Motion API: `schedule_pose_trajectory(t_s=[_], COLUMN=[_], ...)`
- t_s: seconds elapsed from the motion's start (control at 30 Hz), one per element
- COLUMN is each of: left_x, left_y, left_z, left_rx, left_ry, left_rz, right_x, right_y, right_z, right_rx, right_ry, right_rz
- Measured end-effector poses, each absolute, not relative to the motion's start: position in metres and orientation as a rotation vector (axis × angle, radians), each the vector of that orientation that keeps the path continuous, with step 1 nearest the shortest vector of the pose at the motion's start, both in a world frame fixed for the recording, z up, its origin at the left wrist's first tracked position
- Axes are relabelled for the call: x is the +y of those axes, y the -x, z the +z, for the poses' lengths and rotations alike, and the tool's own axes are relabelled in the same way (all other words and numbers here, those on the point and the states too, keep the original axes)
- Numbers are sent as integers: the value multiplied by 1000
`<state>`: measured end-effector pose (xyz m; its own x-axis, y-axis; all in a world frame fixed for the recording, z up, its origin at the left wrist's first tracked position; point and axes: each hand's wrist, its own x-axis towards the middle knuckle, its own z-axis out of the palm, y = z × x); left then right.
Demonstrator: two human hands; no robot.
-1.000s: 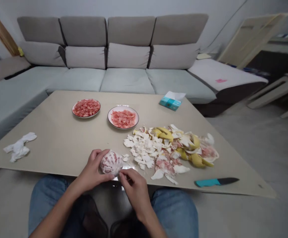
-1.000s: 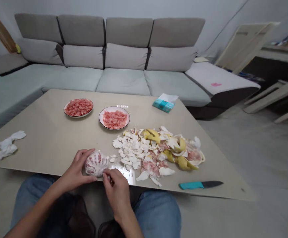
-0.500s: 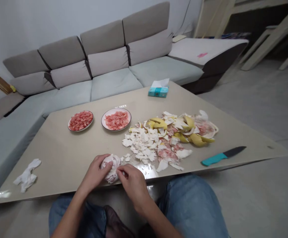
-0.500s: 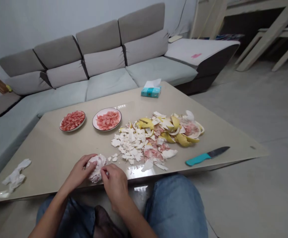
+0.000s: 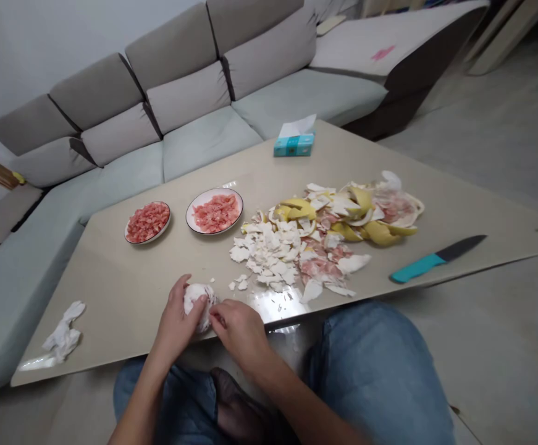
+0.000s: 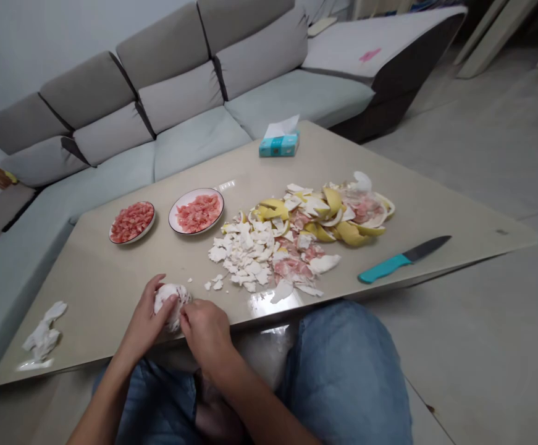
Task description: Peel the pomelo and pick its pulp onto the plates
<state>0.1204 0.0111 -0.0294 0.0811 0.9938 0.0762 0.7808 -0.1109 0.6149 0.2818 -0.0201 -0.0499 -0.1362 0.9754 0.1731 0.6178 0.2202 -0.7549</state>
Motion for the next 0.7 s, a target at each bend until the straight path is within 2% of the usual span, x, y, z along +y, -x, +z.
schedule_pose_trajectory(t_s=[0.37, 0.7], left_x=[10, 3], left_y=[-120, -121], left_z=[-31, -36], left_rx=[1731, 1821], left_ry=[-2082, -2013], left_rz=[651, 714], right_x=[-13, -15], right_y=[-274, -267], right_z=[-44, -62], right_rx=[-1882, -1763], right_ry=[1585, 1663], right_rz=[629, 597])
